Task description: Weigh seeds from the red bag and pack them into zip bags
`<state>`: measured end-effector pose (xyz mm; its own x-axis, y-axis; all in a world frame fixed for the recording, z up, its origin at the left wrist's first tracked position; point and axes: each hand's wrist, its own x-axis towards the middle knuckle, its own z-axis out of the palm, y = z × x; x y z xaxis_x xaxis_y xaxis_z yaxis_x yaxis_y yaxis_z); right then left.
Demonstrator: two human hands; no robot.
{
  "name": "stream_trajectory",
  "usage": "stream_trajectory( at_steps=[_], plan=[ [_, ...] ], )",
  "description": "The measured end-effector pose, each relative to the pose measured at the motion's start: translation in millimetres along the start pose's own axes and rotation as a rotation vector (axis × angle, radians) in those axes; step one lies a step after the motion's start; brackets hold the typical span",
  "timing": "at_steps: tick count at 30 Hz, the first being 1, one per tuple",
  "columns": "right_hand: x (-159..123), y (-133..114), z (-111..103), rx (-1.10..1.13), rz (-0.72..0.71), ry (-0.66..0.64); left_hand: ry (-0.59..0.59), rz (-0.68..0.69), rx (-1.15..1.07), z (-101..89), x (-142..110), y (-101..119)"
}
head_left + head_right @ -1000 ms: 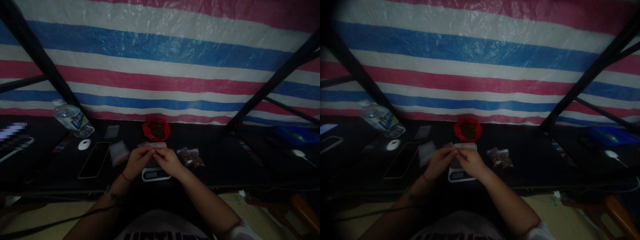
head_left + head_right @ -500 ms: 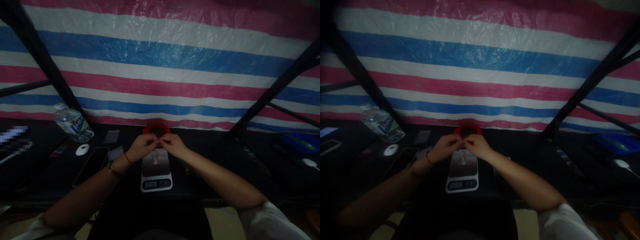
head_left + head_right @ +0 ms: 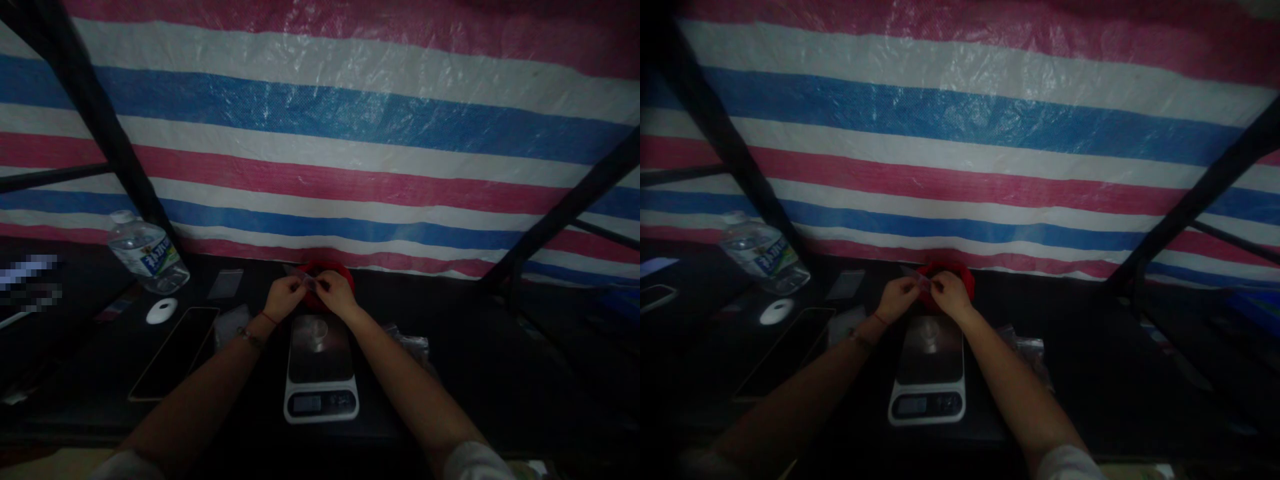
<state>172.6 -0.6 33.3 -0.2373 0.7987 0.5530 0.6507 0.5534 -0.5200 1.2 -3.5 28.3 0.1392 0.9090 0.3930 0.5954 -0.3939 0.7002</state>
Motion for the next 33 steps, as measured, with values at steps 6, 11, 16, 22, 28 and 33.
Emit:
stream_trajectory(
  at_steps=[6,11,16,22,28,33],
  plan=[
    [-0.6,0.9,9.4,0.012,-0.171,-0.039,0.004,0.027,0.061,-1.3,-4.6,-5.7],
    [-5.7,-6.5,6.7,-0.045,-0.23,-0.145,-0.061,0.178,0.16,-2.8,-13.7,-3.0],
    [-5.5,-7.8,7.0,-0.022,-0.159,-0.173,-0.06,0.386,0.124,-4.8,-17.3,-0.8],
    [-1.0,-5.0,4.3,0.031,-0.05,-0.104,0.042,0.467,0.249,-9.4,-14.2,-4.8],
    [-3.6,-14.0,4.2,0.112,0.004,-0.192,-0.073,0.422,0.357,-9.4,-13.9,-2.5],
    [-2.8,-10.9,3.6,0.194,0.06,-0.152,-0.04,0.398,0.325,-7.3,-11.4,-6.4]
  ],
)
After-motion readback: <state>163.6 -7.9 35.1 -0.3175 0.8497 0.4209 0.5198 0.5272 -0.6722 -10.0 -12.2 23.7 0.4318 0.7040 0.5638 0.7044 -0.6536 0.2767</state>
